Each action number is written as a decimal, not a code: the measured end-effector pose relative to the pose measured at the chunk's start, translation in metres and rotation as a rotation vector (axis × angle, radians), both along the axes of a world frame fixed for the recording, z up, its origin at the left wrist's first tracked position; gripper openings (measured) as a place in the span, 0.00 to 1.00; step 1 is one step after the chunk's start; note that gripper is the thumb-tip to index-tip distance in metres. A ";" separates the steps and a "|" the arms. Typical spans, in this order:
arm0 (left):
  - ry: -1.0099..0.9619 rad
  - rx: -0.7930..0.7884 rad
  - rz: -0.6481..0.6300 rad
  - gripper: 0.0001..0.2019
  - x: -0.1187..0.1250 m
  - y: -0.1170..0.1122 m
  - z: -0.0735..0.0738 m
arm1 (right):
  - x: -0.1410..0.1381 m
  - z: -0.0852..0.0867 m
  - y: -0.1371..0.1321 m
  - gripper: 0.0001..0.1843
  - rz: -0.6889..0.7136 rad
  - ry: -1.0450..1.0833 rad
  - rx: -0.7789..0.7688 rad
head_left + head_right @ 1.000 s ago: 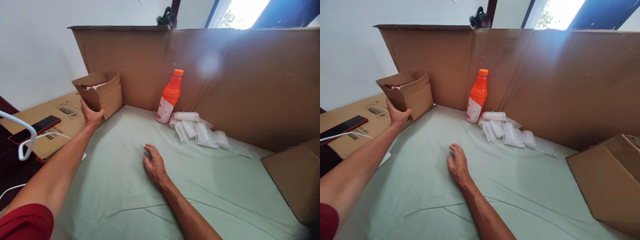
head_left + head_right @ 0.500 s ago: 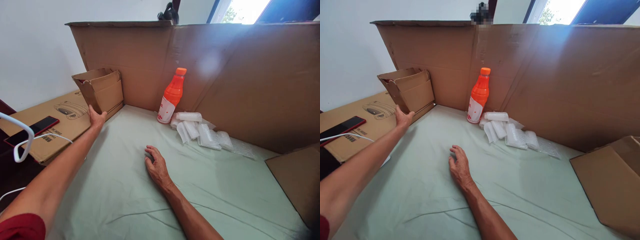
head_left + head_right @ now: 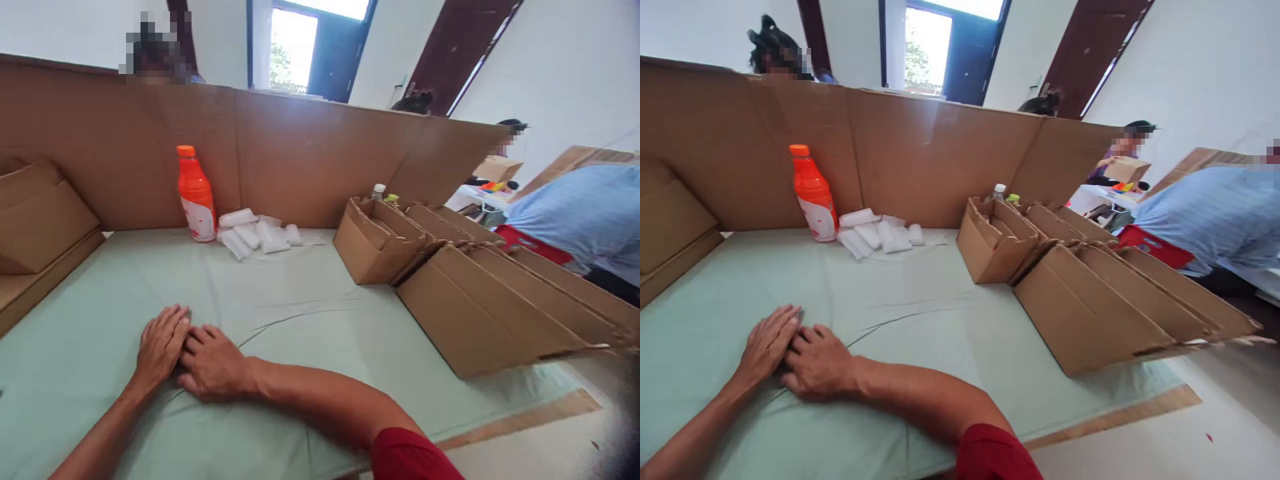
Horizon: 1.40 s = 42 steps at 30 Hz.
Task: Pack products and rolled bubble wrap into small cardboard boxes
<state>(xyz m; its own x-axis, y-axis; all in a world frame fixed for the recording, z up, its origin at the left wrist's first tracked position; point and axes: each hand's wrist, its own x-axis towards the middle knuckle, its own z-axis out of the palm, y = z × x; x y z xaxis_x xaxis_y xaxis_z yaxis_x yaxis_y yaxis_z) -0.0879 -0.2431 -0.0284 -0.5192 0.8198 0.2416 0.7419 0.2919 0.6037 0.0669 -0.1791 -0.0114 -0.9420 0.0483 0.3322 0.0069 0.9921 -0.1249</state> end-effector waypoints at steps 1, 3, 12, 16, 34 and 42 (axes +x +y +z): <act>0.075 -0.042 -0.031 0.28 0.014 -0.003 -0.002 | 0.028 0.001 -0.007 0.23 0.029 -0.002 0.027; 0.216 -0.118 -0.110 0.29 0.047 -0.009 -0.005 | 0.085 0.005 -0.010 0.19 0.100 -0.008 -0.008; 0.138 -0.161 -0.945 0.38 0.228 -0.022 0.020 | 0.234 0.136 0.163 0.22 -0.812 0.348 0.115; 0.030 -0.060 -1.179 0.29 0.280 -0.027 -0.001 | 0.253 0.178 0.227 0.27 -1.229 0.256 0.134; -0.392 0.176 -0.223 0.41 0.151 -0.040 0.042 | 0.341 0.148 0.051 0.16 -0.653 0.604 -0.159; -0.387 0.179 -0.292 0.36 0.176 -0.041 0.024 | 0.326 0.049 0.053 0.28 -0.833 0.476 -1.052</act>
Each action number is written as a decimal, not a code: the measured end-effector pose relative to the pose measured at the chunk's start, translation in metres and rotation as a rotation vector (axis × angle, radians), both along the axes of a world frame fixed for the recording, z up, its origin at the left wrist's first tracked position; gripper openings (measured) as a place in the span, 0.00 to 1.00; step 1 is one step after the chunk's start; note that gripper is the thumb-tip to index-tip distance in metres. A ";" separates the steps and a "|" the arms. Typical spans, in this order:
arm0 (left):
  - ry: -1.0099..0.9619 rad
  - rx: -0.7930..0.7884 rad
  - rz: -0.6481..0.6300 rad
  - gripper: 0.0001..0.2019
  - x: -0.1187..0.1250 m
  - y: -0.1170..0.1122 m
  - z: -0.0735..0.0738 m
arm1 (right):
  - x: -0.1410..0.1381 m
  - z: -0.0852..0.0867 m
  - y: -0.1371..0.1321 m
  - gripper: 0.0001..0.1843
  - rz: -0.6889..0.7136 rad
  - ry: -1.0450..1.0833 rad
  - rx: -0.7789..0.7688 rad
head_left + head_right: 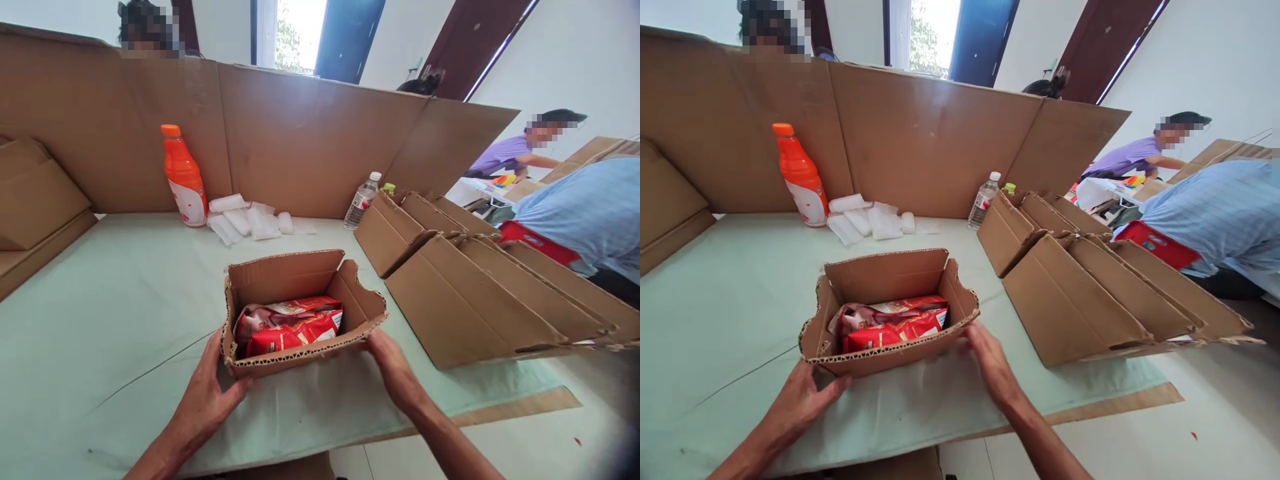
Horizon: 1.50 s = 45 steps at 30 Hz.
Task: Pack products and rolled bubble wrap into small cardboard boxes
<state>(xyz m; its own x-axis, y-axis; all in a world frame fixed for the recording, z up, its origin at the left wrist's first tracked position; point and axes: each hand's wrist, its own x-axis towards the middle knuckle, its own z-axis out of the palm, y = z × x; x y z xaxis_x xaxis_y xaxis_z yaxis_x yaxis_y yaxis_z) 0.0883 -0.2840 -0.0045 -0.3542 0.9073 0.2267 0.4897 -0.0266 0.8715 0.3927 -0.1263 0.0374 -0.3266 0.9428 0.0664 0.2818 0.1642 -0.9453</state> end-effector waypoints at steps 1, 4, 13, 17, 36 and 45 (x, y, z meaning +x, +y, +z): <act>-0.012 -0.008 0.015 0.34 -0.001 0.001 0.000 | -0.011 -0.007 0.002 0.30 0.030 0.030 -0.049; -0.050 -0.026 0.145 0.28 -0.022 0.011 0.002 | -0.053 -0.012 0.009 0.34 0.104 0.148 -0.115; -0.200 0.125 0.581 0.24 -0.125 0.072 0.016 | -0.184 -0.014 0.050 0.35 0.434 0.195 -0.114; -0.281 0.156 0.606 0.28 -0.124 0.074 0.008 | -0.191 -0.012 0.105 0.21 0.242 -0.112 0.123; -0.261 0.140 0.559 0.26 -0.124 0.070 -0.013 | -0.149 0.027 0.214 0.15 -0.174 -0.353 0.334; -0.334 0.207 0.688 0.40 -0.130 0.066 -0.008 | -0.053 0.039 0.074 0.22 0.276 -0.379 0.153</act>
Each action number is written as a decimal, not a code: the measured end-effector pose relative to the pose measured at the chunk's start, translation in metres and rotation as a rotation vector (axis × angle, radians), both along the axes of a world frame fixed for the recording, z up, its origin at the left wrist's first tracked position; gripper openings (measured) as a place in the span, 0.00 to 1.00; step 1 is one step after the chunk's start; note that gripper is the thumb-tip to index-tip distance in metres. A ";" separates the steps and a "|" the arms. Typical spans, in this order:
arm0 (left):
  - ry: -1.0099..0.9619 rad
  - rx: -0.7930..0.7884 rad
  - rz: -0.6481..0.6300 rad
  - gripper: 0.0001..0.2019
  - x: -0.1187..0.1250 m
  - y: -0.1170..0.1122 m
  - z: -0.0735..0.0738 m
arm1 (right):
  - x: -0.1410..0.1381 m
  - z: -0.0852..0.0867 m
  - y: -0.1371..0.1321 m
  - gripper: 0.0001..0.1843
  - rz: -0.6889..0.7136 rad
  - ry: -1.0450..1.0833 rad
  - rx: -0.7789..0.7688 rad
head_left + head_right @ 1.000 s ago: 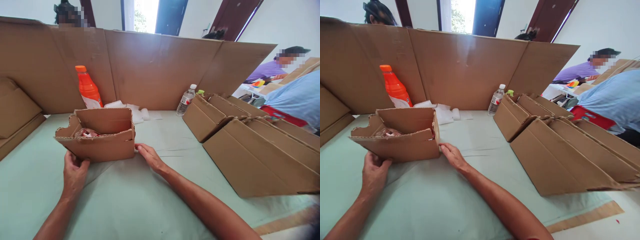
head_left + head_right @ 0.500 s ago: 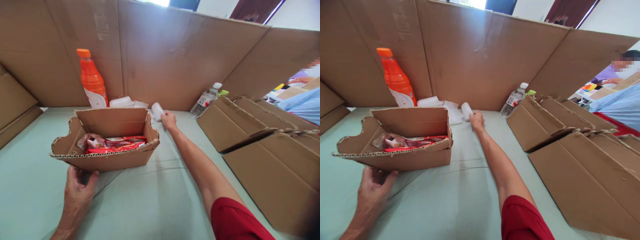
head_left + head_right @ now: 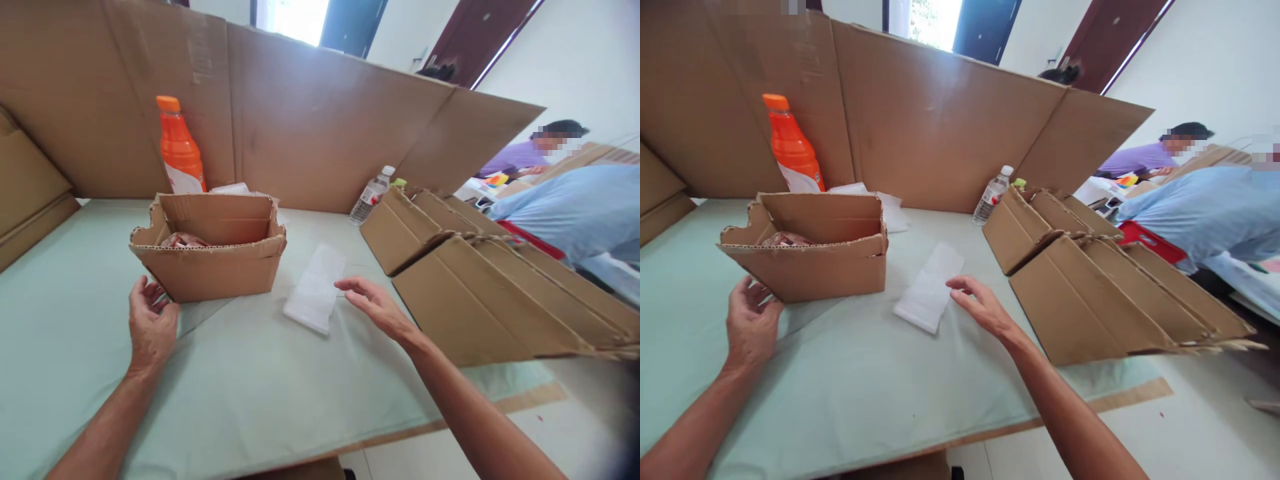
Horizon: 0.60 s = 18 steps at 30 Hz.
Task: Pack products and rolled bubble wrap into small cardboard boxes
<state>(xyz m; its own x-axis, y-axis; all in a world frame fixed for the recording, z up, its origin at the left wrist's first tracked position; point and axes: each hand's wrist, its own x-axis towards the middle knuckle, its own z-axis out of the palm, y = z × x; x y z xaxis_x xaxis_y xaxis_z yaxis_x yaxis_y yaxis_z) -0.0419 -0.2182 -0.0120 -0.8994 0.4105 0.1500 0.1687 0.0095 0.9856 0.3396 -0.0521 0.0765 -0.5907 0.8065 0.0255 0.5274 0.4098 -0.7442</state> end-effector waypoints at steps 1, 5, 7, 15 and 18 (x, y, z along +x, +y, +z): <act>0.005 -0.002 0.013 0.40 0.003 -0.002 0.003 | -0.004 -0.003 -0.004 0.22 -0.016 -0.030 0.017; 0.162 0.030 0.060 0.41 0.029 -0.031 0.018 | -0.024 -0.015 -0.035 0.25 0.104 -0.106 0.119; 0.260 0.021 0.057 0.40 0.047 -0.054 0.021 | -0.024 -0.016 -0.059 0.23 0.300 -0.073 0.116; 0.485 -0.248 -0.069 0.26 0.086 -0.108 0.035 | 0.002 -0.017 -0.095 0.28 0.191 -0.020 0.265; 0.547 -0.270 -0.241 0.22 0.098 -0.100 0.044 | -0.017 -0.039 -0.106 0.40 0.260 -0.108 0.348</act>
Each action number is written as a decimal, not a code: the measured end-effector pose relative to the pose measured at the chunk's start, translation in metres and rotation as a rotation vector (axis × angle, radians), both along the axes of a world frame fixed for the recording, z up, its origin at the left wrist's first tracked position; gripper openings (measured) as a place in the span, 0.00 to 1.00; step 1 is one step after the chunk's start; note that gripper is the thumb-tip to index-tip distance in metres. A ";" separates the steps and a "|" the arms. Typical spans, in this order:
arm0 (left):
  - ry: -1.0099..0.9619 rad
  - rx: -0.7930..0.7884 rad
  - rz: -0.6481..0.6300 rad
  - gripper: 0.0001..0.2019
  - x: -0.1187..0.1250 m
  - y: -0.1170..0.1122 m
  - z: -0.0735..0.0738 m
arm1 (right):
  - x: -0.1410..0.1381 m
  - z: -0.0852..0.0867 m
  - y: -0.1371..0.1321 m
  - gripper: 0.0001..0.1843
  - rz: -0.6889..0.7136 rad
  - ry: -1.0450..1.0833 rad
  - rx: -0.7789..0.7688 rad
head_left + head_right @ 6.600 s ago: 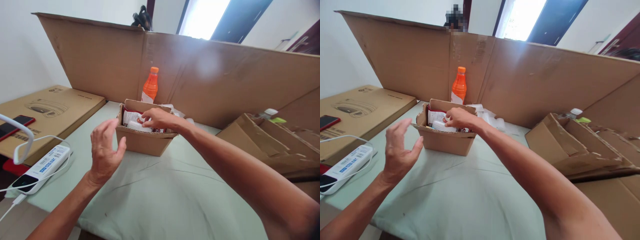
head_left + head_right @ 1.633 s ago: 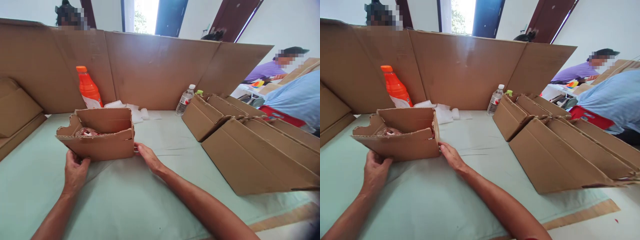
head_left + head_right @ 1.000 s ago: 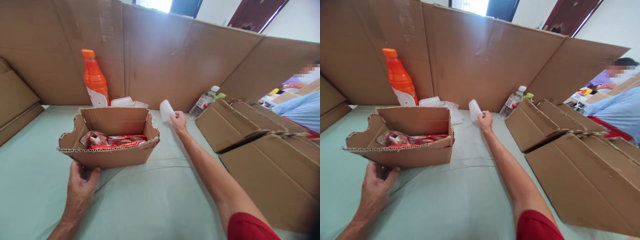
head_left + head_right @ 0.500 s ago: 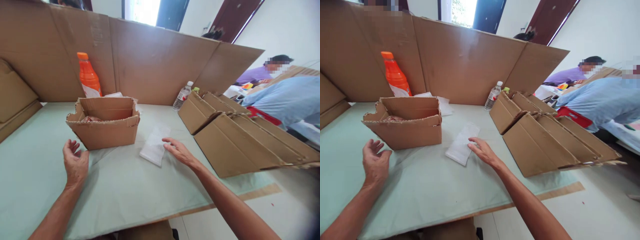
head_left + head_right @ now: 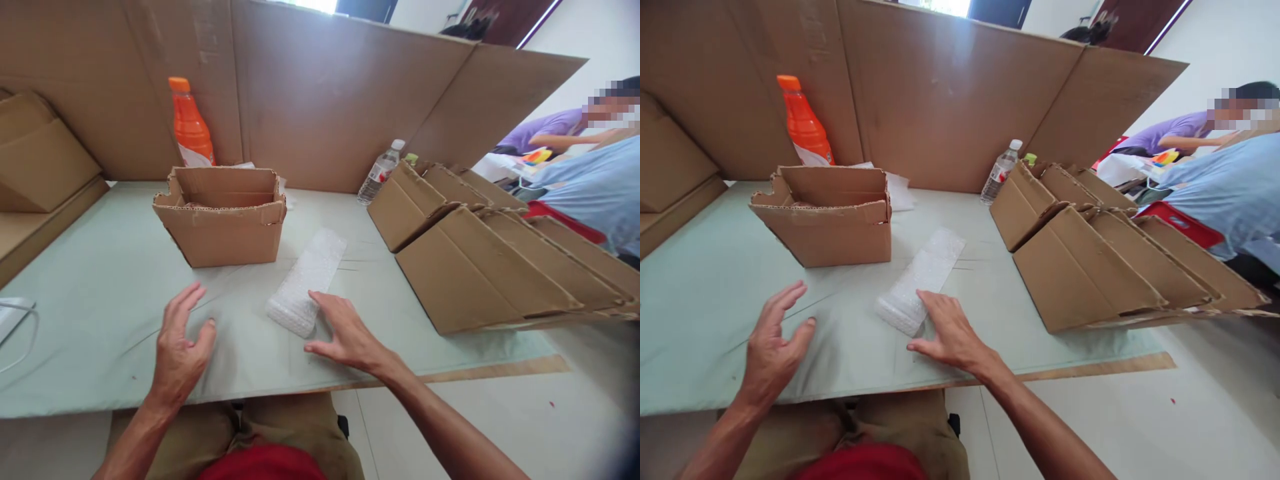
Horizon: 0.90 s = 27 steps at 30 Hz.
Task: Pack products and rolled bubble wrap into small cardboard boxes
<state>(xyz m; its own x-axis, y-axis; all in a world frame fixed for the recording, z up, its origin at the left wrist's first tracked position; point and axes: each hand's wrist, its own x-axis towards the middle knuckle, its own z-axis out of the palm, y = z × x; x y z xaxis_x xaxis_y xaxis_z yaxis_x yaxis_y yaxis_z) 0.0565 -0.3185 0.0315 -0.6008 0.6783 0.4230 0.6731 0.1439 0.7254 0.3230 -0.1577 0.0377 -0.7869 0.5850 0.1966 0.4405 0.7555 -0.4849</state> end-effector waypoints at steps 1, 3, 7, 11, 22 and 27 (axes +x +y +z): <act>0.009 -0.016 -0.045 0.21 0.004 0.002 0.002 | -0.008 -0.006 -0.006 0.35 0.012 -0.005 0.023; 0.014 -0.044 -0.096 0.20 0.009 0.005 0.005 | -0.019 -0.012 -0.017 0.20 0.071 0.013 0.028; -0.012 -0.037 -0.036 0.22 -0.004 0.002 0.007 | -0.012 0.005 -0.022 0.15 0.297 0.029 -0.155; -0.171 0.089 0.150 0.33 -0.045 0.013 0.007 | -0.006 0.030 0.005 0.18 0.088 0.141 -0.337; -0.513 0.168 0.080 0.33 -0.091 0.113 0.008 | -0.146 0.020 0.094 0.29 -0.113 0.427 -0.436; -0.317 0.039 0.056 0.38 -0.076 0.070 -0.002 | -0.075 0.020 0.069 0.30 -0.028 0.230 -0.261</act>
<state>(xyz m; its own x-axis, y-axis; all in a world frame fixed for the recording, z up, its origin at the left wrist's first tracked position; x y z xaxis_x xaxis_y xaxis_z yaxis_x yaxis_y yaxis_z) -0.0200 -0.2483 0.0297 -0.7428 0.6274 0.2338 0.4049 0.1428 0.9032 0.2485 -0.0888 0.0577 -0.7219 0.6600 0.2082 0.3161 0.5821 -0.7492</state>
